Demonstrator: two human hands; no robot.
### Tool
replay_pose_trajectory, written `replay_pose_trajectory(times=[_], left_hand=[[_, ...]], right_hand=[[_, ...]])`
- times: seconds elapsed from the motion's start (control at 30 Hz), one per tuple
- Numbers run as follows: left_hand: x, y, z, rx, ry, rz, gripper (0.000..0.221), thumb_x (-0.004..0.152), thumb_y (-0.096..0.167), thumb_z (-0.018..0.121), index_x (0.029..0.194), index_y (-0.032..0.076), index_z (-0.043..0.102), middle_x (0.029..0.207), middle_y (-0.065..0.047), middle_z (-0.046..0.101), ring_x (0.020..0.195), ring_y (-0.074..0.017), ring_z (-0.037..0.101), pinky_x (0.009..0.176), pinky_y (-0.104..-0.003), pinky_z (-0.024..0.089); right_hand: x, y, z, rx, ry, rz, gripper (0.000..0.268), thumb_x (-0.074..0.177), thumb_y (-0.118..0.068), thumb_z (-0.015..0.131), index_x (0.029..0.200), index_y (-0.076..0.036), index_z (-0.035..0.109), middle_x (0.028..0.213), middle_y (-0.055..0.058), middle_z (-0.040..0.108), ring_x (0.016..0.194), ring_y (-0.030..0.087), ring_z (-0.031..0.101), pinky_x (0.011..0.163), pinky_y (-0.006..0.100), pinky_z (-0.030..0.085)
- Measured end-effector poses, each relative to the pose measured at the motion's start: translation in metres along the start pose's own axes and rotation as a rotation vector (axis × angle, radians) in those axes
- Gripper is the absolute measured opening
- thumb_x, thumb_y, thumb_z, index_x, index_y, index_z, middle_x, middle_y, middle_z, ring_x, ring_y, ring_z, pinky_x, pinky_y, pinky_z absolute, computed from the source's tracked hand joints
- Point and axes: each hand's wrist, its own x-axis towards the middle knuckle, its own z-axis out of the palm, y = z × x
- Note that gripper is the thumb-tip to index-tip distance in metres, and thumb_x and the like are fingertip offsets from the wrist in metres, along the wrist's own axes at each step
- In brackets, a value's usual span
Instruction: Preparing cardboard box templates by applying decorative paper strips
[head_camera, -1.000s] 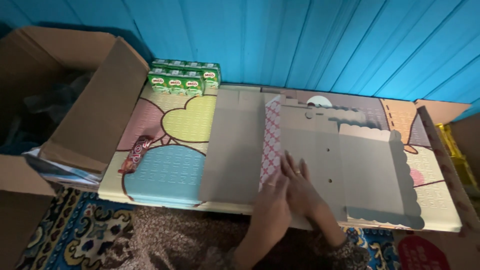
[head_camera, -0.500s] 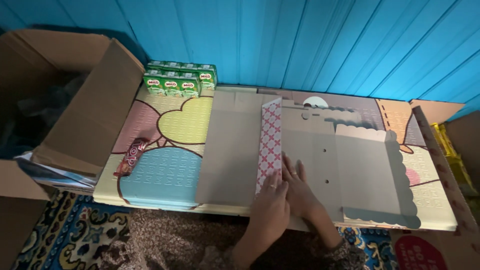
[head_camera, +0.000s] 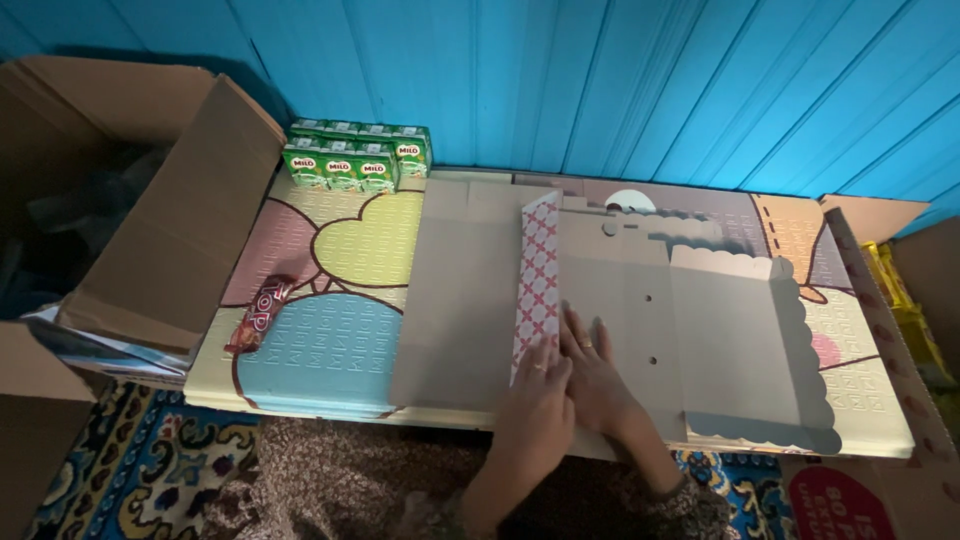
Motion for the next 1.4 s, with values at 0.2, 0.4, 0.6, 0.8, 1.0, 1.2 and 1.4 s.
replay_pose_trajectory(times=[0.2,0.4,0.6,0.8,1.0,1.2,1.4], left_hand=[[0.0,0.001,0.002,0.071,0.064,0.093,0.045,0.082,0.003,0.063,0.126,-0.008,0.06,0.153,-0.032,0.043,0.14,-0.05,0.042,0.107,-0.055,0.042],[0.002,-0.009,-0.027,-0.076,0.04,0.039,0.062,0.082,-0.004,0.061,0.143,-0.003,0.052,0.152,-0.032,0.047,0.135,-0.0473,0.051,0.105,-0.052,0.045],[-0.006,-0.046,-0.06,-0.161,-0.013,-0.265,0.051,0.095,0.014,0.052,0.147,0.01,0.051,0.133,-0.019,0.067,0.111,-0.0375,0.068,0.092,-0.044,0.054],[-0.022,-0.084,-0.078,-0.212,0.117,-0.315,0.041,0.09,0.014,0.059,0.13,0.009,0.067,0.123,-0.01,0.077,0.103,-0.0278,0.075,0.087,-0.035,0.057],[-0.029,-0.087,-0.094,-0.337,-0.028,-0.386,0.049,0.088,-0.003,0.052,0.131,0.014,0.07,0.101,-0.003,0.076,0.077,-0.0172,0.063,0.075,-0.029,0.053],[-0.03,-0.068,-0.11,-0.307,-0.094,-0.359,0.04,0.094,0.005,0.054,0.128,0.013,0.072,0.087,-0.005,0.075,0.064,-0.0155,0.057,0.063,-0.03,0.049],[-0.032,-0.067,-0.108,-0.319,-0.014,-0.23,0.041,0.088,-0.005,0.057,0.126,0.005,0.069,0.129,-0.009,0.076,0.112,-0.0227,0.075,0.09,-0.03,0.056]], right_hand=[[-0.001,-0.001,-0.001,0.055,0.04,-0.023,0.087,0.084,-0.03,0.059,0.161,-0.005,0.027,0.173,0.019,0.009,0.159,0.041,-0.006,0.118,0.068,0.001],[0.003,-0.006,-0.009,0.06,0.014,0.021,0.07,0.094,-0.037,0.054,0.157,-0.01,0.038,0.174,0.012,0.004,0.159,0.035,-0.007,0.118,0.068,0.0],[0.01,-0.024,-0.03,0.087,-0.032,0.122,0.065,0.104,-0.049,0.035,0.163,-0.022,0.027,0.173,0.012,0.011,0.158,0.037,0.002,0.118,0.063,0.001],[0.01,-0.027,-0.039,0.142,-0.036,0.143,0.063,0.104,-0.047,0.04,0.161,-0.021,0.033,0.172,0.012,0.015,0.158,0.034,0.005,0.118,0.061,0.003],[0.01,-0.028,-0.05,0.169,-0.078,0.136,0.065,0.104,-0.049,0.037,0.162,-0.02,0.03,0.172,0.013,0.013,0.158,0.036,0.003,0.118,0.064,0.003],[-0.014,-0.046,-0.078,0.27,0.07,-0.036,0.036,0.094,-0.03,0.062,0.125,-0.012,0.065,0.158,0.014,0.046,0.151,0.035,0.034,0.12,0.06,0.023],[-0.043,-0.072,-0.092,0.313,-0.021,-0.066,0.065,0.097,-0.051,0.056,0.148,-0.011,0.052,0.168,0.012,0.031,0.157,0.031,0.019,0.124,0.056,0.011]])
